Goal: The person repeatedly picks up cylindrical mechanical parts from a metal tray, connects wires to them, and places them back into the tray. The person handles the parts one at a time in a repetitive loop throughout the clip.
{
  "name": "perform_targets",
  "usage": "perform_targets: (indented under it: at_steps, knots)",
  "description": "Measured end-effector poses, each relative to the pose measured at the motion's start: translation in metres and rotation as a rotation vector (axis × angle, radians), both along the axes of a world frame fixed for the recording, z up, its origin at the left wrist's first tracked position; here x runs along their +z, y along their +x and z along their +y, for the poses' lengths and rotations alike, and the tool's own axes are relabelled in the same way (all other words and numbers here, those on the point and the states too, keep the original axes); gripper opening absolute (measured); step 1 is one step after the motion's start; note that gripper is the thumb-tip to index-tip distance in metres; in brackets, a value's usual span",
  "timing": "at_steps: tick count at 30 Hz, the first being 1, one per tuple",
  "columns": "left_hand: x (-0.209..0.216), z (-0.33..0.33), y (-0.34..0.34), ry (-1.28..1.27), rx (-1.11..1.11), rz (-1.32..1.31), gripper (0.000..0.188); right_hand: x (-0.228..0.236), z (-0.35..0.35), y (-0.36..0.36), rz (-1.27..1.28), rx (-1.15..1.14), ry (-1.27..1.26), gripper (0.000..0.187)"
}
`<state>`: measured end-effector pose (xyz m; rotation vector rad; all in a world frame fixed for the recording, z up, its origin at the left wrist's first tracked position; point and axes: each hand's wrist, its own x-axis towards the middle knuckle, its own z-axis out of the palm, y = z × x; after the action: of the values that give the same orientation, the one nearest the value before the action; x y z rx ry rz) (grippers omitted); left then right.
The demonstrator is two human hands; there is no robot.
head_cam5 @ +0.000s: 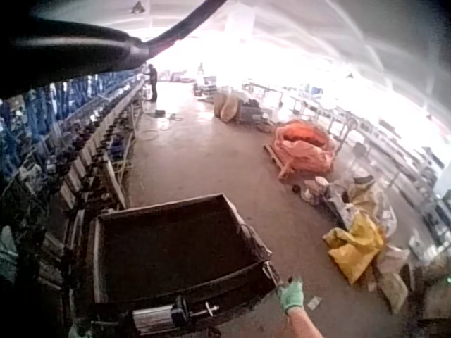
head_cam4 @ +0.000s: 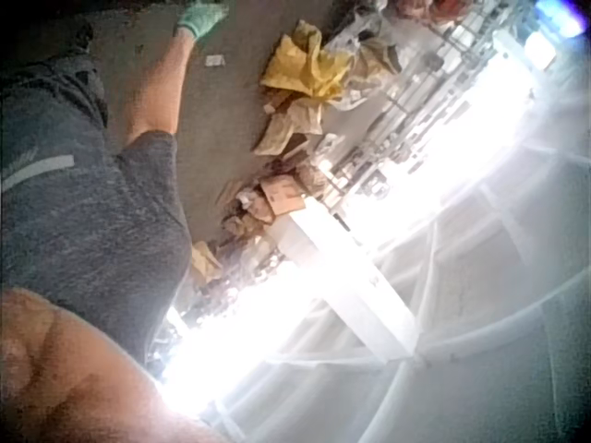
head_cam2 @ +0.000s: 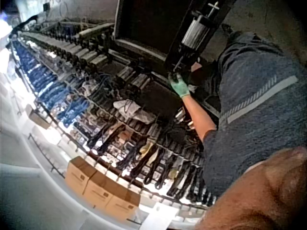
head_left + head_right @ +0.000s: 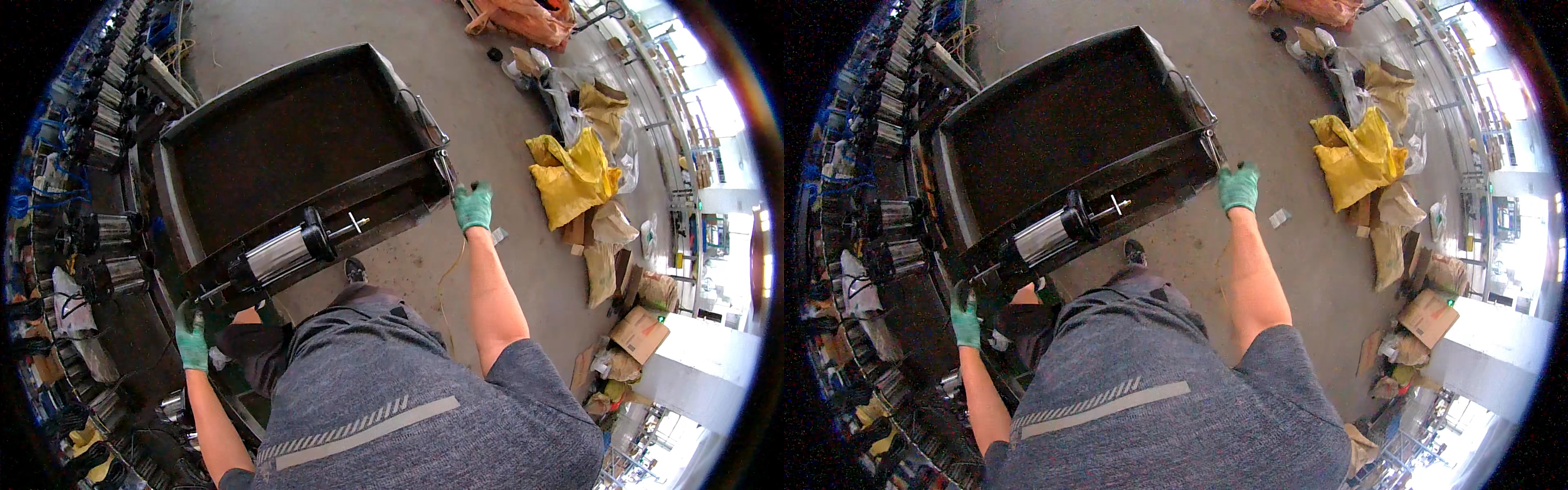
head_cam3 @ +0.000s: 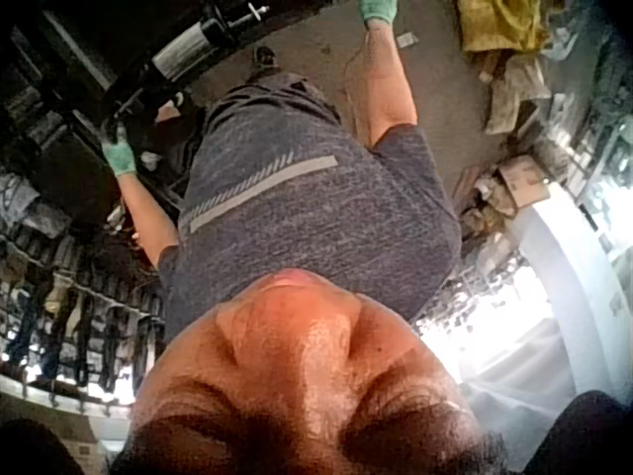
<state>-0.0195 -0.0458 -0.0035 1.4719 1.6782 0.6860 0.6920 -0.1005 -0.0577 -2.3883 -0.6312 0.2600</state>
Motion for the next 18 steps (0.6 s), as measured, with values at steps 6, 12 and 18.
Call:
perform_targets:
  at_steps: [6, 12, 18]
  knots:
    - [0.041, 0.005, 0.053, 0.278, 0.048, 0.116, 0.041, 0.042, 0.02, -0.009, 1.182, 0.039, -0.05, 0.026]
    - [0.099, 0.015, 0.133, 0.17, -0.069, -0.205, 0.045, 0.092, 0.017, -0.127, 1.041, 0.402, 0.353, 0.012]
    - [0.149, 0.008, 0.239, 0.369, -0.202, -0.432, 0.045, 0.118, 0.009, -0.26, 0.637, 1.127, 0.062, 0.032]
